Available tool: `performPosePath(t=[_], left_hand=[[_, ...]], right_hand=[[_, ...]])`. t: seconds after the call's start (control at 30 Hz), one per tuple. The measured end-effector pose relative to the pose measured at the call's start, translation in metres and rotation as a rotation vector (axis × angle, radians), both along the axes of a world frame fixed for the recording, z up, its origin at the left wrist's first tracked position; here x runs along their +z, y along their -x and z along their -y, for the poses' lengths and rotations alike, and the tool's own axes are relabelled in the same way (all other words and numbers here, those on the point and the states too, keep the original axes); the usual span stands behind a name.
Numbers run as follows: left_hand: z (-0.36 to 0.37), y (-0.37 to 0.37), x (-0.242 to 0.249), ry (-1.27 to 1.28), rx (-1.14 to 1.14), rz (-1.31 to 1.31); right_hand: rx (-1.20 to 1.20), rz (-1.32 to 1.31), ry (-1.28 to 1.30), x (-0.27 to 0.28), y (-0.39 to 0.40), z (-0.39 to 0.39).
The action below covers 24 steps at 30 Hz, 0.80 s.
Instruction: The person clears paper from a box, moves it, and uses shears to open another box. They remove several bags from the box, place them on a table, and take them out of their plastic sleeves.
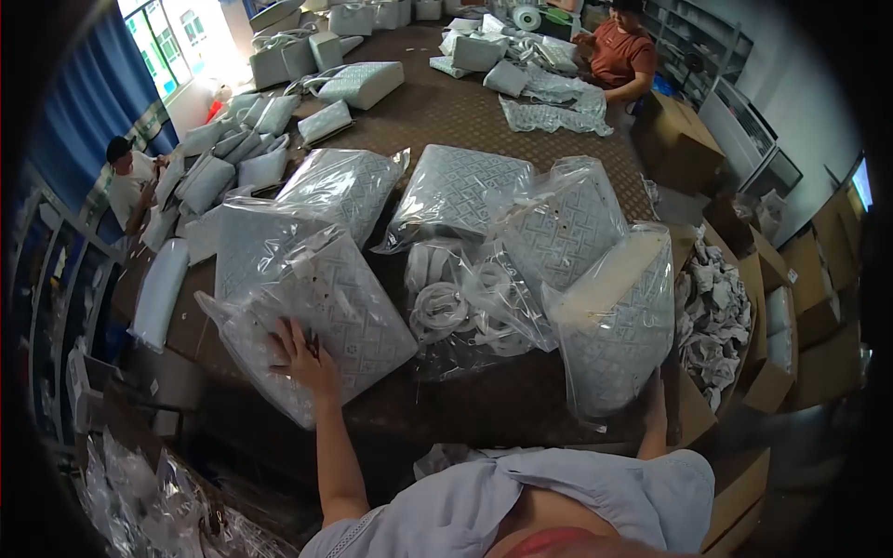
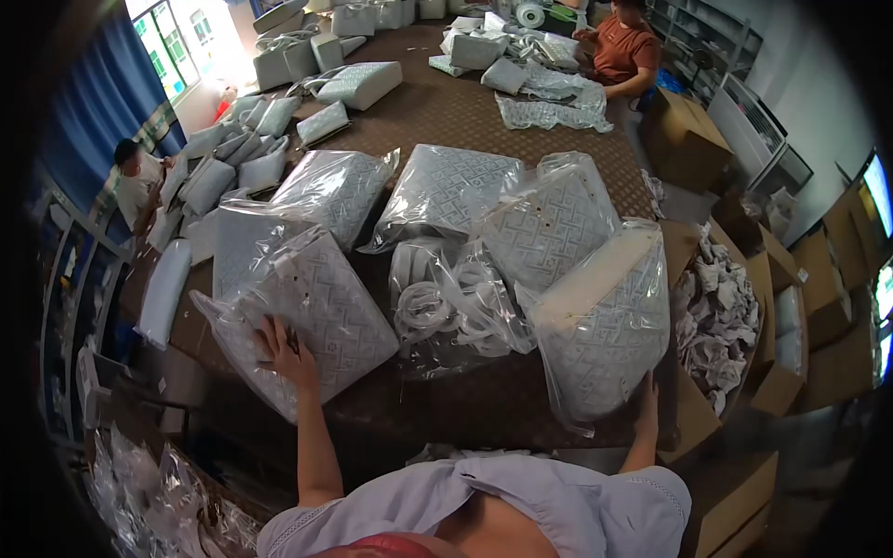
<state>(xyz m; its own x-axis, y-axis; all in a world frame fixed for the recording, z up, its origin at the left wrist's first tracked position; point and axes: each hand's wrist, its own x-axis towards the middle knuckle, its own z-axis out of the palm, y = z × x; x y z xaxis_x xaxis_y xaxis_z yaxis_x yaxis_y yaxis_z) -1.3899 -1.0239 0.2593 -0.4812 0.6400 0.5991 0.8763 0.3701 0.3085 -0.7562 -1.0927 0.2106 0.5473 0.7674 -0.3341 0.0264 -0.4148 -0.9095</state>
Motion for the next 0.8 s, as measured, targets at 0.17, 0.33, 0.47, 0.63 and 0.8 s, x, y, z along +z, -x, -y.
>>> performPosePath(t=[0.17,0.33,0.47,0.63,0.8], left_hand=[[-0.093,0.045,0.000,0.007,0.003,-0.041],[-0.155,0.068,0.015,-0.080,-0.067,0.140],[-0.145,-0.027,0.059,-0.356,-0.687,0.631],[-0.110,-0.255,0.089,0.263,-1.664,0.927],[-0.114,-0.347,0.060,0.390,-1.747,0.552]], right_hand=[[-0.161,-0.808,-0.218,-0.003,0.044,-0.014],[-0.050,-0.810,-0.371,0.023,0.082,-0.015],[-0.049,-1.102,-0.444,0.032,0.100,-0.019],[0.215,-1.031,-0.485,0.073,0.129,-0.016],[0.086,-0.994,-0.433,0.057,0.116,-0.005]])
